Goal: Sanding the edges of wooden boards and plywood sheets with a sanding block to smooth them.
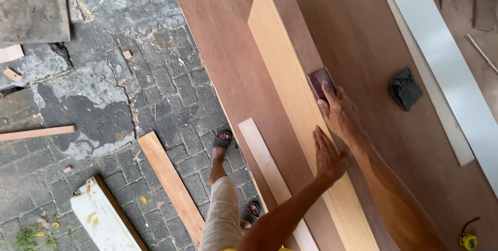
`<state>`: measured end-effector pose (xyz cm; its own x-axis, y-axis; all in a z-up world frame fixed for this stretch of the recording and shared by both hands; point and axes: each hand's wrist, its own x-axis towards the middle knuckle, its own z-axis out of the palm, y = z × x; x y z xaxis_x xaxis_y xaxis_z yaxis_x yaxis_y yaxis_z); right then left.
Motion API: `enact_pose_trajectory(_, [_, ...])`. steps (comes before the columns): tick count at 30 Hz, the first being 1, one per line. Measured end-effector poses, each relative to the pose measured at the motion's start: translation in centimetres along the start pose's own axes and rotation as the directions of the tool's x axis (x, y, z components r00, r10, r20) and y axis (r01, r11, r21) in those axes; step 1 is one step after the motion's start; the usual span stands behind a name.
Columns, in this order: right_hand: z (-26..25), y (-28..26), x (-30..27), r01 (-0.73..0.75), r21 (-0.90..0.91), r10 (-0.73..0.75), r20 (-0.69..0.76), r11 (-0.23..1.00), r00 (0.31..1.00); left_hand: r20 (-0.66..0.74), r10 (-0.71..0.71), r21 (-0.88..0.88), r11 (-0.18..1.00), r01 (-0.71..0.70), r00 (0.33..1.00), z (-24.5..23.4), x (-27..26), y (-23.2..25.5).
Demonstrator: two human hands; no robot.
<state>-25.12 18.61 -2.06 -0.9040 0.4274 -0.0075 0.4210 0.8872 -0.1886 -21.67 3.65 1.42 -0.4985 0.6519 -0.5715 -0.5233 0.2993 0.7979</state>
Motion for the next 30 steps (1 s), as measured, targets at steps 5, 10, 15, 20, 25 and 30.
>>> enact_pose_trajectory(5, [0.6, -2.4, 13.9, 0.025, -0.007, -0.025, 0.026, 1.000, 0.999, 0.065, -0.063, 0.193, 0.980, 0.049, 0.996, -2.7, 6.9, 2.7])
enact_pose_trajectory(10, [0.2, -5.6, 28.0, 0.150, 0.023, -0.150, -0.027, 0.988, 0.988, 0.086, 0.048, 0.104, 0.993, -0.057, 0.995, -2.7, 7.6, 2.0])
enact_pose_trajectory(15, [0.5, -6.2, 35.4, 0.145, -0.012, -0.145, -0.033, 0.989, 0.989, 0.128, -0.009, 0.035, 0.999, 0.005, 0.992, -3.3, 7.2, 3.2])
enact_pose_trajectory(20, [-1.2, -6.2, 28.9, 0.112, 0.108, -0.117, 0.037, 0.988, 0.992, 0.132, -0.055, 0.078, 0.996, 0.045, 0.990, -4.3, 7.5, 3.9])
enact_pose_trajectory(25, [0.3, -6.0, 31.0, 0.145, 0.031, -0.143, -0.037, 0.989, 0.989, 0.140, -0.062, 0.060, 0.997, 0.054, 0.988, -4.0, 8.0, 2.8])
enact_pose_trajectory(30, [0.2, -5.6, 32.2, 0.217, 0.004, -0.216, -0.078, 0.976, 0.973, 0.117, 0.072, 0.008, 0.997, -0.074, 0.991, -3.0, 8.0, 1.1])
